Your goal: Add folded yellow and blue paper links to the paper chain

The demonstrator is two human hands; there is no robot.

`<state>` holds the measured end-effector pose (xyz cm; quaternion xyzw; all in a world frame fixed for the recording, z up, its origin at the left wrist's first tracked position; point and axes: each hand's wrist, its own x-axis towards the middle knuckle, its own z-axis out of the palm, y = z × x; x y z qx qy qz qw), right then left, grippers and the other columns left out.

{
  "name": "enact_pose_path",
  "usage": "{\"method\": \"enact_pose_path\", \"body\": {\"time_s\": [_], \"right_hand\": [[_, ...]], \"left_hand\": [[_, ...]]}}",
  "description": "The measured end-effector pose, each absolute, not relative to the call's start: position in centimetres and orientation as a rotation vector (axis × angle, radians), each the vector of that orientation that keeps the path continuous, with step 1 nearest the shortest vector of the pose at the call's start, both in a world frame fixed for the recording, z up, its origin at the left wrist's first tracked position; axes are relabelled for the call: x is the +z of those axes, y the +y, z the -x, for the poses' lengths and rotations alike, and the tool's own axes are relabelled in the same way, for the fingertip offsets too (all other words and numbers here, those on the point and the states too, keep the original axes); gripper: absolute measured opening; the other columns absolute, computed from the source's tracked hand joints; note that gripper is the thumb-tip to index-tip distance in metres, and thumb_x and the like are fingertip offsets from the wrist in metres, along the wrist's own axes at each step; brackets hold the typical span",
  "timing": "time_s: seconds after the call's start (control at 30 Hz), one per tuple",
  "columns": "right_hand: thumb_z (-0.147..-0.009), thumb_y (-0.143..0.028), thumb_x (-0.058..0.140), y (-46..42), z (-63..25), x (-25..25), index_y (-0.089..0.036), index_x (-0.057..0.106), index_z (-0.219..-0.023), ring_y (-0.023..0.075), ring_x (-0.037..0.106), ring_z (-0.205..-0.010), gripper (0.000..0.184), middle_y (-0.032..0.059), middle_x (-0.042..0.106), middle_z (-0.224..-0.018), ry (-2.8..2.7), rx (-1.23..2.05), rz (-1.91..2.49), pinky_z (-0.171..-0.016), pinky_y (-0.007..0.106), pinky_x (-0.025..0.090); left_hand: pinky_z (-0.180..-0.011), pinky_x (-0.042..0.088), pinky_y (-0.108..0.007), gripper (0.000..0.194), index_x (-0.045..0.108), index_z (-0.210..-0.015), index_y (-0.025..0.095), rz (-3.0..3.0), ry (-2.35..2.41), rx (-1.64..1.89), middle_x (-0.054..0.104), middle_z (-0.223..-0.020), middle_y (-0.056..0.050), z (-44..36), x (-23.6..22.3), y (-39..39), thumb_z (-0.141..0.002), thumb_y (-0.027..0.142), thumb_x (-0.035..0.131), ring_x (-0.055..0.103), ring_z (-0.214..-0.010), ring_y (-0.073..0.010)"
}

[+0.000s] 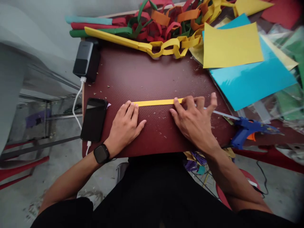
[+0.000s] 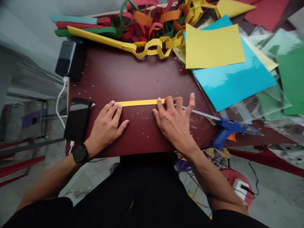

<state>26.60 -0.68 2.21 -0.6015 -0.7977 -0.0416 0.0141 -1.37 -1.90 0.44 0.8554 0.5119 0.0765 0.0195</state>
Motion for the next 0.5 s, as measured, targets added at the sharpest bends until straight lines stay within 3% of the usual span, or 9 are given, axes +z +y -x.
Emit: {"method": "enact_pose_path", "body": {"time_s": [0.17, 0.3, 0.5], "right_hand": [[-0.121, -0.042, 0.039, -1.1, -27.1, 2.0, -0.003, 0.068, -0.16, 0.0495, 0.059, -0.134, 0.062, 0.0306, 0.072, -0.138, -2.415, -0.211, 1.946, -0.128, 0.087, 0.03], [-0.121, -0.046, 0.041, -1.1, -25.5, 1.9, 0.004, 0.062, -0.163, 0.0537, 0.057, -0.142, 0.069, 0.0356, 0.068, -0.145, -2.381, -0.127, 1.978, -0.13, 0.086, 0.029], [-0.123, -0.043, 0.036, -1.3, -20.7, 2.1, -0.004, 0.061, -0.169, 0.05, 0.055, -0.148, 0.065, 0.0303, 0.065, -0.159, -2.556, 0.012, 1.735, -0.135, 0.08, 0.027]], "left_hand": [[-0.137, 0.047, -0.071, 0.07, 0.062, -0.164, -0.007, -2.591, 1.668, 0.322, 0.066, -0.164, -0.035, 1.6, 0.2, -2.0, -0.12, 0.047, 0.054, 0.05, -0.169, -0.0524], [-0.135, 0.047, -0.068, 0.066, 0.064, -0.163, -0.005, -2.599, 1.643, 0.319, 0.065, -0.166, -0.033, 1.8, 0.4, -1.8, -0.12, 0.044, 0.053, 0.048, -0.17, -0.052], [-0.133, 0.049, -0.066, 0.055, 0.071, -0.157, 0.001, -2.559, 1.592, 0.376, 0.068, -0.163, -0.031, 2.3, 0.3, -1.0, -0.119, 0.038, 0.053, 0.057, -0.162, -0.0469]]}}
